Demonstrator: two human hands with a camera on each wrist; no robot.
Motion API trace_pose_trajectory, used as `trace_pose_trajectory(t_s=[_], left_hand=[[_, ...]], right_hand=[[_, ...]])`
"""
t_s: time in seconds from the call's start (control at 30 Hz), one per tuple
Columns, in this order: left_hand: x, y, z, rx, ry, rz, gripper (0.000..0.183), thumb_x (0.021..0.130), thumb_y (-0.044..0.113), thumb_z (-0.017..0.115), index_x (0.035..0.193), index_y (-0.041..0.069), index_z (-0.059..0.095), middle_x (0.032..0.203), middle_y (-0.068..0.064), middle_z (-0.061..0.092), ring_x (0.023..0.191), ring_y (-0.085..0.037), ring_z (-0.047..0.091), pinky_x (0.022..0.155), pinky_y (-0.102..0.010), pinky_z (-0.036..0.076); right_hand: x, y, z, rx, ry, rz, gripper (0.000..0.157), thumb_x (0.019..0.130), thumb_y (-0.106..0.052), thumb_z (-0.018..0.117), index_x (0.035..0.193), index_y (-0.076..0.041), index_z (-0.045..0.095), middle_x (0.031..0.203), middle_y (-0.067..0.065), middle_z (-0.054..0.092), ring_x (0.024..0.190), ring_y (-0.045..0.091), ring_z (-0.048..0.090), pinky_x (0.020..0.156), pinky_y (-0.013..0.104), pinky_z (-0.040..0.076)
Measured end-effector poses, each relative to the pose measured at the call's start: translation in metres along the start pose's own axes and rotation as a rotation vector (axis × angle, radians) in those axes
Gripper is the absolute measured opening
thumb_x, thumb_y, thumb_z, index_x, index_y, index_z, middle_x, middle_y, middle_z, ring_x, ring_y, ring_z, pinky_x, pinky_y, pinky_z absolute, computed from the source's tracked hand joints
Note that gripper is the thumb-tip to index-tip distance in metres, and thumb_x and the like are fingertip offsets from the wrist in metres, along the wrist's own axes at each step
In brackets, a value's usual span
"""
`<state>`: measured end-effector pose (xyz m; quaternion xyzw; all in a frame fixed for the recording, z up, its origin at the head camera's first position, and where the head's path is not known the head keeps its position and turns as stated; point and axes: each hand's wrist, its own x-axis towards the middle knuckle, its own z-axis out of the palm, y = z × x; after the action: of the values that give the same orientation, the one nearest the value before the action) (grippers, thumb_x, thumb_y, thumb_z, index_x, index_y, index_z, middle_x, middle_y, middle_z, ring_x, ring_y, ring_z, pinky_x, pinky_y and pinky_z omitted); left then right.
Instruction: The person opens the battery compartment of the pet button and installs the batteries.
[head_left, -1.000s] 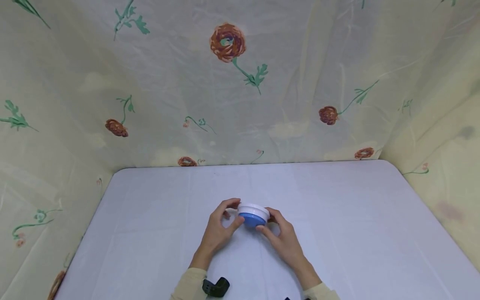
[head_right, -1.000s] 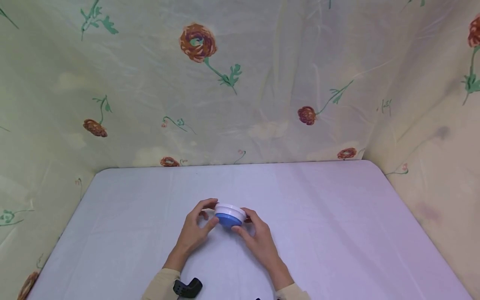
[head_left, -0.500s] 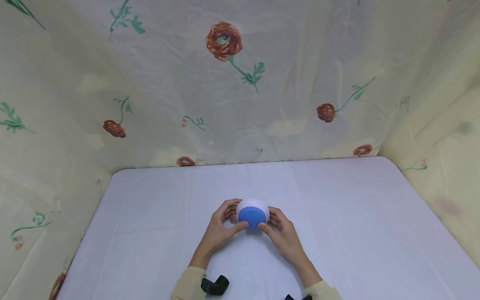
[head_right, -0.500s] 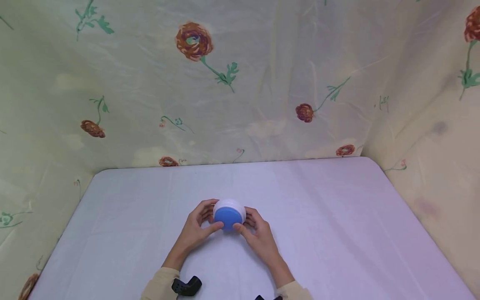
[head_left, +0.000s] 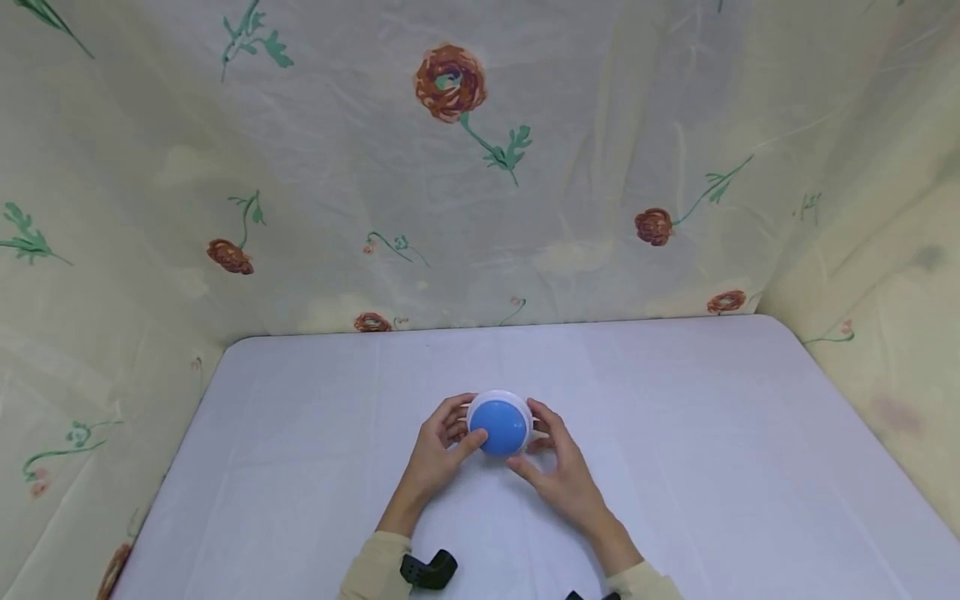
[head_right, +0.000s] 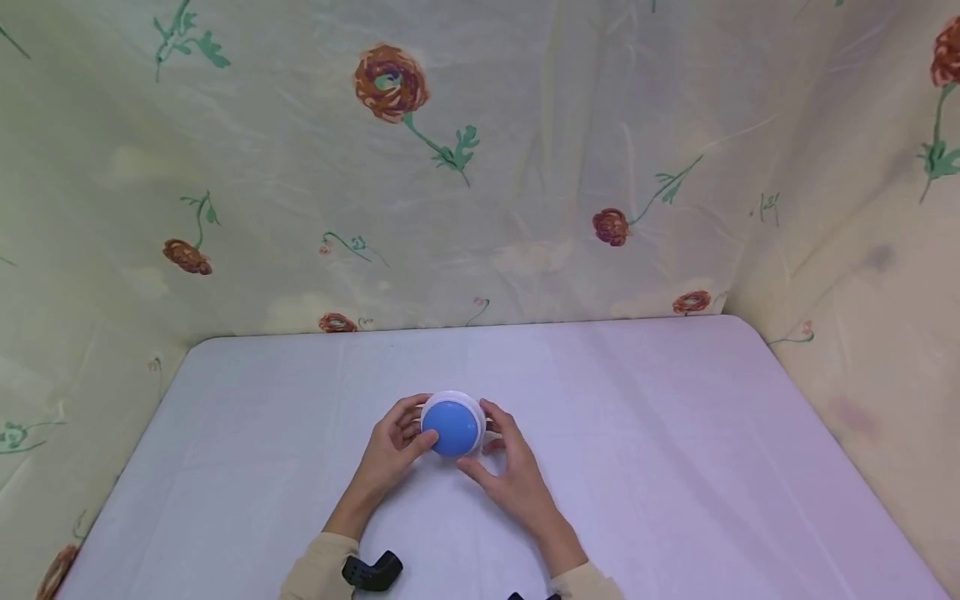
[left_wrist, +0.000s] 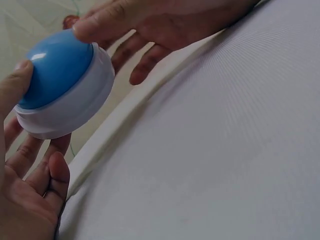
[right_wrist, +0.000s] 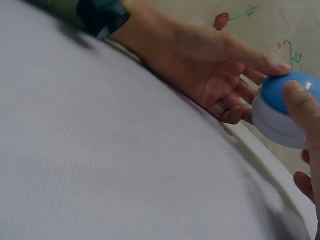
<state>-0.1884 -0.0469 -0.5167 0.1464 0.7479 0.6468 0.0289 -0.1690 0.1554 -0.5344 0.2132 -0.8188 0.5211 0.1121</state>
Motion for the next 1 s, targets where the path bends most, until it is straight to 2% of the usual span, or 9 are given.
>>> trace_pose_trajectory(t_s=[0.17, 0.3, 0.43, 0.53, 0.63, 0.73, 0.83, 0.93, 1.0], left_hand=[[0.000, 0.004, -0.002, -0.006, -0.035, -0.002, 0.052, 0.082, 0.024, 0.063, 0.128, 0.012, 0.043, 0.109, -0.010, 0.061, 0.090, -0.020, 0.060, 0.077, -0.025, 0.047], [0.001, 0.003, -0.003, -0.008, -0.070, 0.025, 0.052, 0.083, 0.023, 0.061, 0.129, 0.010, 0.042, 0.107, -0.011, 0.062, 0.090, -0.019, 0.061, 0.077, -0.023, 0.048], [0.001, -0.004, -0.002, 0.021, -0.084, 0.047, 0.052, 0.082, 0.023, 0.062, 0.129, 0.014, 0.041, 0.105, -0.009, 0.062, 0.086, -0.017, 0.059, 0.074, -0.023, 0.047], [0.002, -0.015, 0.000, 0.100, -0.093, 0.065, 0.060, 0.078, 0.029, 0.067, 0.131, 0.023, 0.039, 0.107, -0.002, 0.059, 0.083, -0.013, 0.054, 0.071, -0.023, 0.046], [0.003, -0.026, 0.001, 0.208, -0.088, 0.096, 0.070, 0.071, 0.040, 0.070, 0.131, 0.032, 0.035, 0.113, 0.006, 0.055, 0.085, -0.008, 0.052, 0.071, -0.022, 0.044], [0.004, -0.031, 0.001, 0.328, -0.045, 0.141, 0.074, 0.067, 0.049, 0.070, 0.131, 0.036, 0.036, 0.120, 0.014, 0.047, 0.098, -0.005, 0.049, 0.077, -0.025, 0.044], [0.004, -0.033, -0.001, 0.464, 0.019, 0.204, 0.073, 0.063, 0.056, 0.068, 0.128, 0.034, 0.041, 0.125, 0.015, 0.042, 0.112, -0.004, 0.041, 0.089, -0.033, 0.040], [0.004, -0.034, -0.001, 0.577, 0.075, 0.254, 0.071, 0.062, 0.060, 0.067, 0.124, 0.030, 0.047, 0.126, 0.012, 0.042, 0.118, -0.007, 0.037, 0.095, -0.040, 0.034], [0.003, -0.035, 0.000, 0.629, 0.101, 0.272, 0.070, 0.063, 0.061, 0.066, 0.122, 0.028, 0.050, 0.123, 0.010, 0.045, 0.116, -0.007, 0.038, 0.093, -0.040, 0.032]], right_hand=[[0.003, 0.003, 0.002, -0.200, 0.022, -0.180, 0.092, 0.064, -0.021, 0.079, 0.138, -0.008, 0.026, 0.137, 0.009, 0.031, 0.122, 0.018, 0.037, 0.091, 0.025, 0.041], [0.003, 0.001, 0.001, -0.291, 0.028, -0.225, 0.089, 0.064, -0.019, 0.079, 0.137, -0.009, 0.030, 0.136, 0.008, 0.031, 0.124, 0.020, 0.035, 0.103, 0.021, 0.029], [0.003, 0.001, 0.000, -0.287, 0.037, -0.201, 0.086, 0.064, -0.020, 0.078, 0.136, -0.008, 0.032, 0.135, 0.007, 0.035, 0.122, 0.018, 0.038, 0.098, 0.021, 0.035], [0.003, 0.003, 0.000, -0.277, 0.046, -0.174, 0.086, 0.065, -0.022, 0.078, 0.136, -0.008, 0.032, 0.134, 0.006, 0.038, 0.120, 0.016, 0.040, 0.091, 0.026, 0.041], [0.002, 0.005, -0.001, -0.276, 0.044, -0.140, 0.085, 0.067, -0.025, 0.077, 0.137, -0.011, 0.031, 0.135, 0.005, 0.040, 0.121, 0.016, 0.040, 0.090, 0.033, 0.041], [0.001, 0.007, -0.001, -0.275, 0.028, -0.069, 0.083, 0.068, -0.032, 0.074, 0.137, -0.017, 0.030, 0.136, -0.001, 0.041, 0.121, 0.015, 0.041, 0.092, 0.038, 0.039], [0.000, 0.009, -0.002, -0.280, 0.010, -0.006, 0.080, 0.070, -0.038, 0.072, 0.137, -0.021, 0.031, 0.135, -0.004, 0.042, 0.120, 0.016, 0.041, 0.095, 0.041, 0.035], [0.000, 0.011, -0.002, -0.287, -0.006, 0.006, 0.077, 0.071, -0.040, 0.070, 0.136, -0.020, 0.034, 0.134, -0.001, 0.044, 0.121, 0.019, 0.041, 0.098, 0.043, 0.032], [0.000, 0.011, -0.002, -0.302, -0.021, 0.001, 0.075, 0.072, -0.040, 0.068, 0.135, -0.017, 0.035, 0.134, 0.002, 0.044, 0.122, 0.021, 0.041, 0.100, 0.045, 0.029]])
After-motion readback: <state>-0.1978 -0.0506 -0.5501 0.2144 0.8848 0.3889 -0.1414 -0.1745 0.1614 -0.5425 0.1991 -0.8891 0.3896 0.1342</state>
